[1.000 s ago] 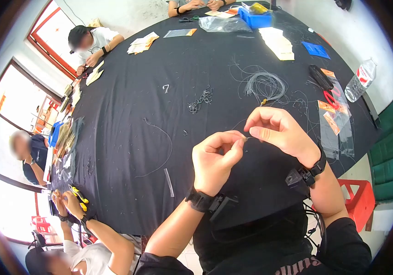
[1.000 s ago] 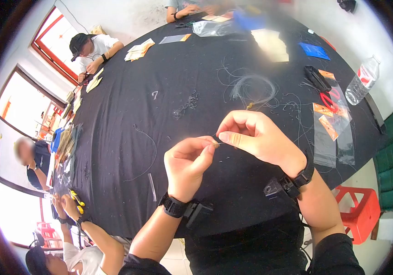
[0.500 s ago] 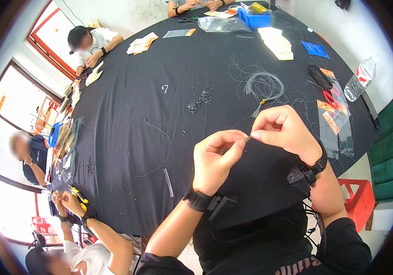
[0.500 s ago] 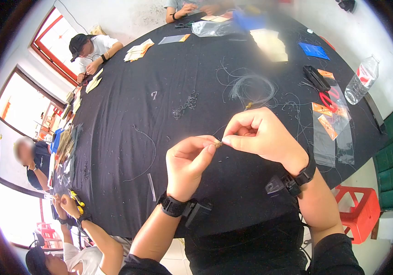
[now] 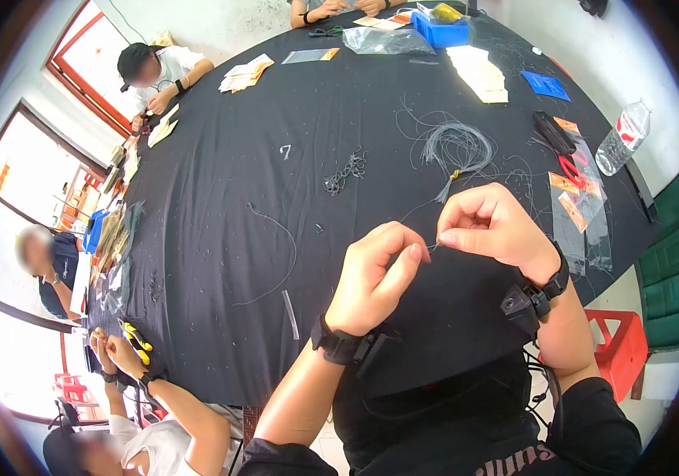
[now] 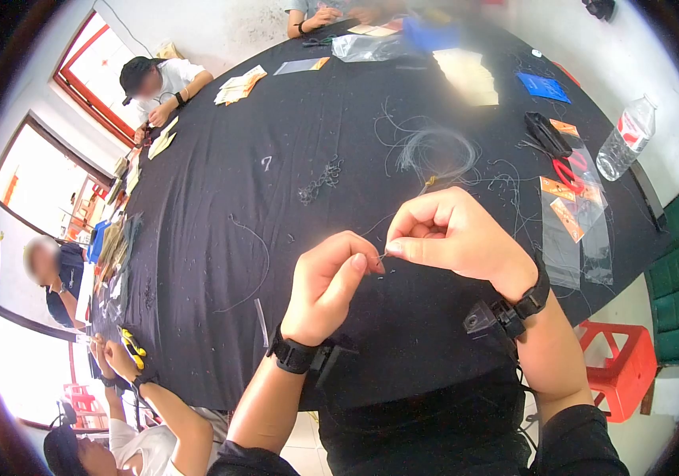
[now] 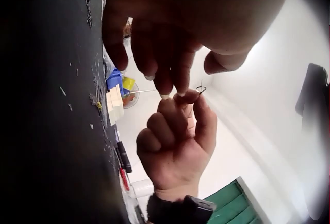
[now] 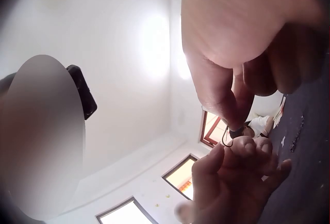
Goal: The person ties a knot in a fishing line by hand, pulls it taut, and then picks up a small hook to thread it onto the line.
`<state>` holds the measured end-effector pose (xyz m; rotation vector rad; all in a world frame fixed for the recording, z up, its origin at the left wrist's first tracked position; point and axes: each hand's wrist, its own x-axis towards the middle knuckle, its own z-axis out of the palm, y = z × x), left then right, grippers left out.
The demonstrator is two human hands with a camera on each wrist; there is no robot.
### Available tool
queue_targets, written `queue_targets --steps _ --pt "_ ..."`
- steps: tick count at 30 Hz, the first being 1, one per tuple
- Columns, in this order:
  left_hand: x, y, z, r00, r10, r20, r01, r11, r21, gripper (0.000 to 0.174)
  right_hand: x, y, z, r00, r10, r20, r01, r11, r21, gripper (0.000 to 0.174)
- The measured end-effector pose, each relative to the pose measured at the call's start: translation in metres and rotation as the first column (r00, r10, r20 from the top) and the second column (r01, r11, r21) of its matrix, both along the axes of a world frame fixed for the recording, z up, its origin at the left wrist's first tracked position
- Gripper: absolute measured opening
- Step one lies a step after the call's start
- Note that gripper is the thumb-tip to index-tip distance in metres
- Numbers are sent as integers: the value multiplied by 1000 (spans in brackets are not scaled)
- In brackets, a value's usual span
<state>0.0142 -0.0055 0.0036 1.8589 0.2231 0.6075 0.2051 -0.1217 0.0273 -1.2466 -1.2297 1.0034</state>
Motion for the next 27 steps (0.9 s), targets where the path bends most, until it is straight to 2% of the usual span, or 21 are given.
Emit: queue_targets --steps 5,11,14,20,24,27 --pt "0 -1 2 998 -59 13 57 995 85 18 -3 0 2 999 53 -11 -53 996 -66 7" --pt "-1 -2 4 999 -48 -10 49 987 150 12 -3 1 0 998 61 -2 -61 996 -64 9" --pt "0 -2 2 999 -31 13 26 965 259 10 -5 1 4 999 52 13 -51 996 -71 9" --pt "0 1 4 999 36 40 -45 970 238 10 -5 0 5 998 56 31 -54 996 -75 9" --pt "-4 7 8 996 -89 18 80 952 295 13 -4 1 4 997 75 28 -73 994 -82 8" --pt "-4 6 9 995 -97 -7 93 933 347 13 -5 0 7 995 96 30 -92 991 -100 9"
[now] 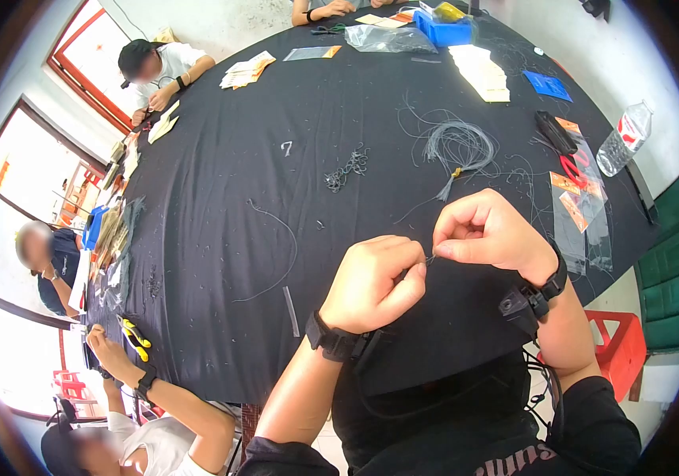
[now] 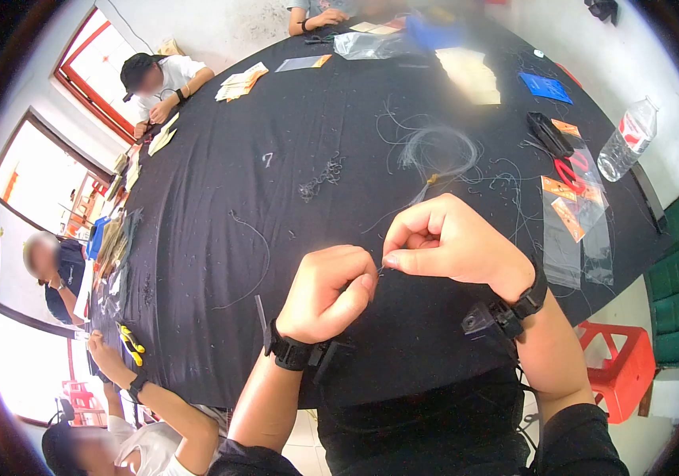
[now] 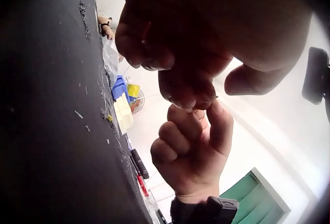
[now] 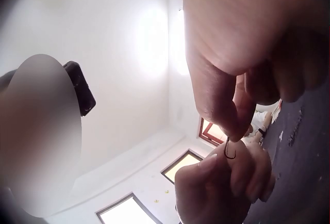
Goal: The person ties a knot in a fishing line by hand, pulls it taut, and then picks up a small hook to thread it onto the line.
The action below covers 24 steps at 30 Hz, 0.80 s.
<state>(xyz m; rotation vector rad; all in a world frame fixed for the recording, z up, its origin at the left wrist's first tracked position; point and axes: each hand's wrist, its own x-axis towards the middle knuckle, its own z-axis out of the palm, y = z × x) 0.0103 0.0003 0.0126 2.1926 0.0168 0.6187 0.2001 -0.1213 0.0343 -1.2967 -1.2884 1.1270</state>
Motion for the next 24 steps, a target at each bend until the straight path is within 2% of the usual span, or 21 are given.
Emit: queue_targets --steps 14,24 --pt "3 -4 -7 996 40 80 -51 989 137 15 -1 1 -4 1000 24 -10 -25 999 -24 11" --pt "4 -4 -7 990 82 118 -101 981 166 17 -4 2 -6 997 -77 -1 77 997 4 9"
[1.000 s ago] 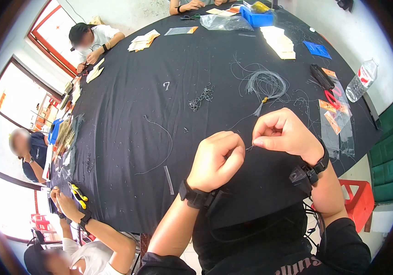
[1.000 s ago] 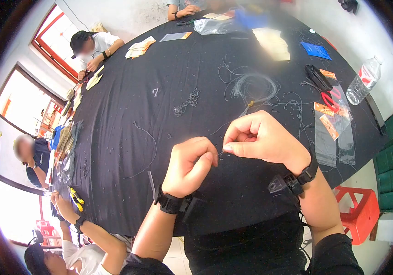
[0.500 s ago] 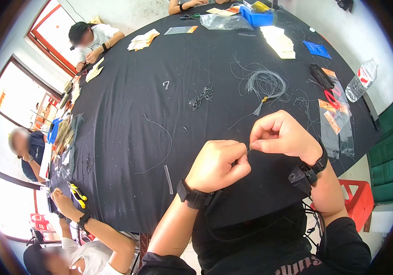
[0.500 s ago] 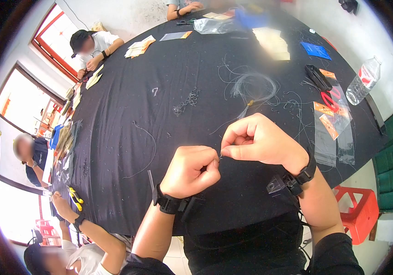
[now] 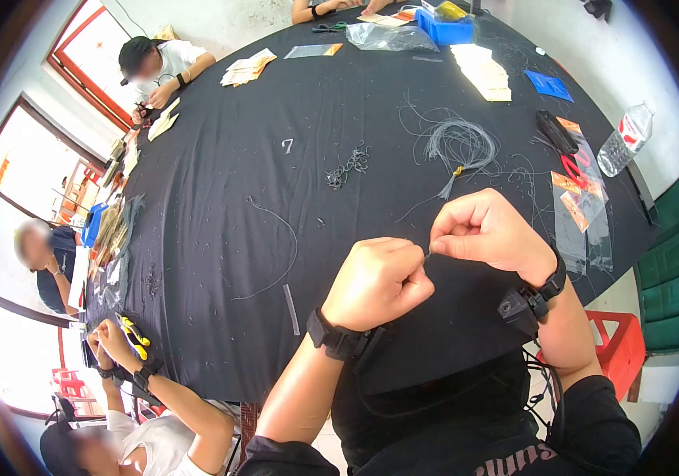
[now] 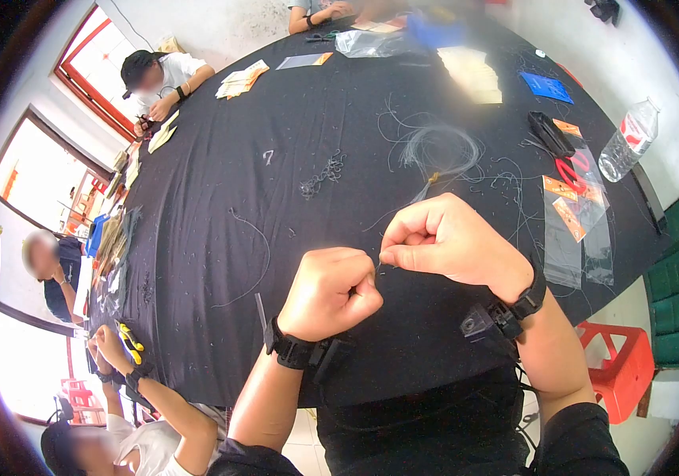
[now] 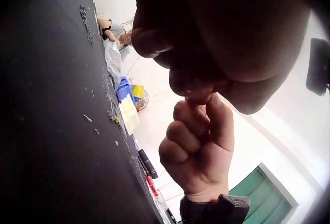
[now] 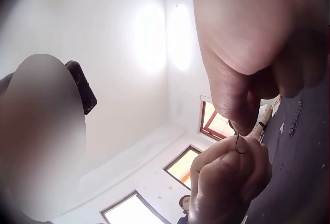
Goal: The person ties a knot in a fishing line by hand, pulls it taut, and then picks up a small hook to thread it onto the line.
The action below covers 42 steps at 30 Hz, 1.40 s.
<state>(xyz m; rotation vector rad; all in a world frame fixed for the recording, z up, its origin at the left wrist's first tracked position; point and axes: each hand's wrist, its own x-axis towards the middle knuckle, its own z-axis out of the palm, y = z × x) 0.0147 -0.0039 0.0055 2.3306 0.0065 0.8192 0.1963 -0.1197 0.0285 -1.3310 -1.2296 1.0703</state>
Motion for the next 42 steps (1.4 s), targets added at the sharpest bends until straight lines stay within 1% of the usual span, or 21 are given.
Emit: queue_targets --steps 2,3,6,8,9,10,11,13,14,17,19,20,23,26,29,32,35,38,42 --pt "-1 0 0 1000 14 0 -14 1000 5 15 1 0 2 997 -71 40 69 996 50 8" --pt "-1 1 0 1000 21 0 -21 1000 7 15 5 -1 2 996 -82 -24 83 995 48 7" --pt "-1 0 1 994 108 -18 -108 994 -17 9 9 -4 6 994 -113 -5 113 988 105 6" --pt "-1 -4 8 994 94 -56 -105 961 -257 14 5 -4 6 992 -130 -1 129 981 144 6" --pt "-2 -5 11 994 84 -73 -106 922 -373 19 4 -4 6 991 -130 3 128 979 157 6" --pt "-4 -1 9 987 -22 -160 -57 880 -471 34 3 -4 4 992 -129 6 126 977 169 6" --pt "-3 -3 5 986 -88 -141 -16 795 -606 36 2 -4 3 992 -127 10 123 976 182 6" --pt "0 -7 -1 976 -206 -74 56 561 -826 40 0 -4 2 992 -125 29 116 972 206 6" --pt "-1 -4 -4 959 -275 -76 85 528 -845 43 -1 -3 2 991 -125 38 113 970 217 6" --pt "1 -8 -5 950 -310 -30 89 362 -928 41 -1 -3 0 980 -148 132 109 957 268 4" --pt "1 -12 0 981 -162 -107 7 582 -813 39 -2 -2 0 980 -158 123 117 950 288 4" --pt "1 -14 3 988 -81 -132 -43 676 -736 38 -2 -2 0 979 -163 119 121 947 298 4" --pt "1 -14 5 991 -109 -78 3 600 -800 35 -3 -2 -2 978 -171 117 128 944 305 3" --pt "1 -13 4 974 -226 10 83 313 -946 32 -6 -2 -1 975 -174 138 129 950 284 3" --pt "1 -14 4 969 -244 24 82 231 -970 29 -7 -1 0 977 -172 128 131 951 279 3" --pt "1 -13 2 965 -238 109 144 134 -981 26 -6 -1 -1 977 -163 135 122 955 272 3" --pt "2 -13 0 967 -209 142 165 99 -981 26 -9 0 0 983 -153 99 121 955 270 3" --pt "1 -12 -2 965 -217 150 178 116 -977 26 -8 -1 0 978 -158 135 118 958 263 4" --pt "1 -12 -1 966 -218 139 172 140 -975 27 -7 -1 -2 979 -158 125 117 952 281 5"
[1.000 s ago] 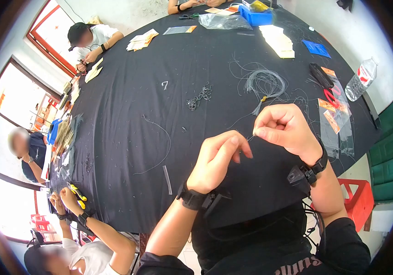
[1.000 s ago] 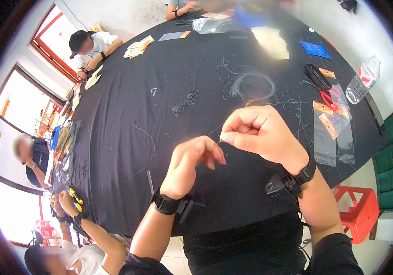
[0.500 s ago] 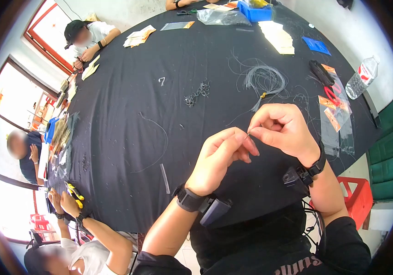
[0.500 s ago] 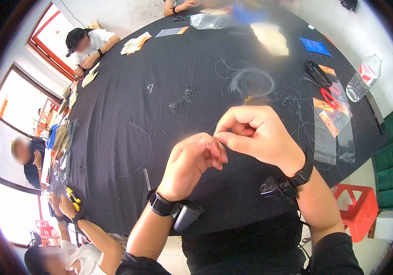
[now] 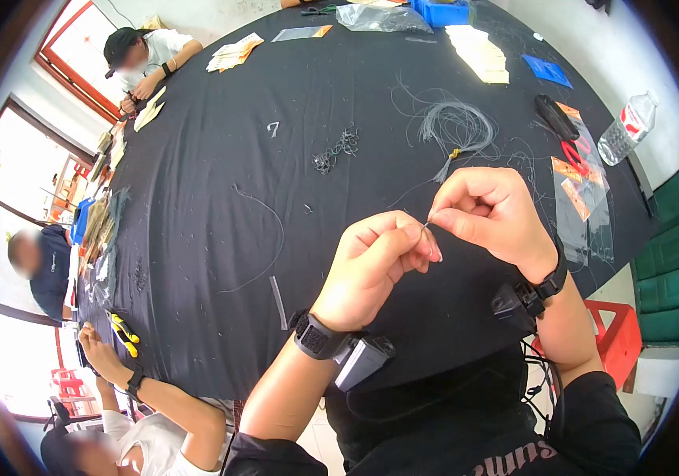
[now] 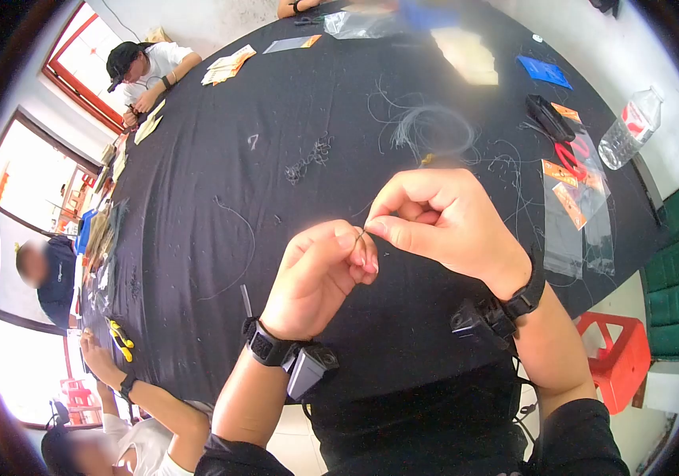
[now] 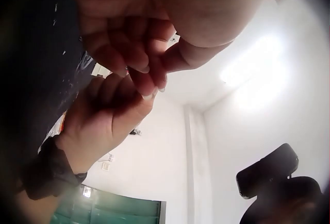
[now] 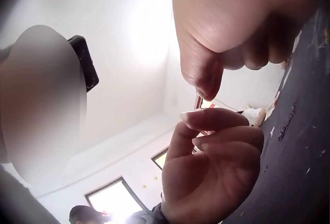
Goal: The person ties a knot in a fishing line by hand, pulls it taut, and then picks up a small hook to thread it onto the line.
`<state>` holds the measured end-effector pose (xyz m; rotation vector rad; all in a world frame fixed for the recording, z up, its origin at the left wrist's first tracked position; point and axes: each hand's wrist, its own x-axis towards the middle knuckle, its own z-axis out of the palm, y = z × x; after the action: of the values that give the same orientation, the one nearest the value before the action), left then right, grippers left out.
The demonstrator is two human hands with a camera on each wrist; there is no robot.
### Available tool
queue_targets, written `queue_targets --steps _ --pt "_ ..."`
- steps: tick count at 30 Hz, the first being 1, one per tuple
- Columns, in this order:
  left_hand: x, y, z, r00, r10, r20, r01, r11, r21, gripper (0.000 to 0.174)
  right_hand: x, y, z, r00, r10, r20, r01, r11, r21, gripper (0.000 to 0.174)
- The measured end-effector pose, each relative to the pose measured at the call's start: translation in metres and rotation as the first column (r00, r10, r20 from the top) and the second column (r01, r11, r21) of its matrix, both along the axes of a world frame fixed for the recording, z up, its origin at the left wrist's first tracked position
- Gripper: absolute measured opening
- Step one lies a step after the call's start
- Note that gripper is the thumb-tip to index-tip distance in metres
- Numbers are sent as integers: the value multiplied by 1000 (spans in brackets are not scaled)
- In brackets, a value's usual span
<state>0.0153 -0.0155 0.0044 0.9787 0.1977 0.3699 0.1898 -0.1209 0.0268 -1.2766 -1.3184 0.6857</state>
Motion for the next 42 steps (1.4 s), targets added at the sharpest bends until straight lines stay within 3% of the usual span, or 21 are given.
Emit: queue_targets --steps 20,42 --pt "-1 1 4 994 39 -107 -20 985 170 31 5 0 2 994 -29 104 30 1000 -5 6" --pt "-2 3 1 994 -18 -105 23 999 49 29 2 1 1 949 -88 303 51 991 127 13"
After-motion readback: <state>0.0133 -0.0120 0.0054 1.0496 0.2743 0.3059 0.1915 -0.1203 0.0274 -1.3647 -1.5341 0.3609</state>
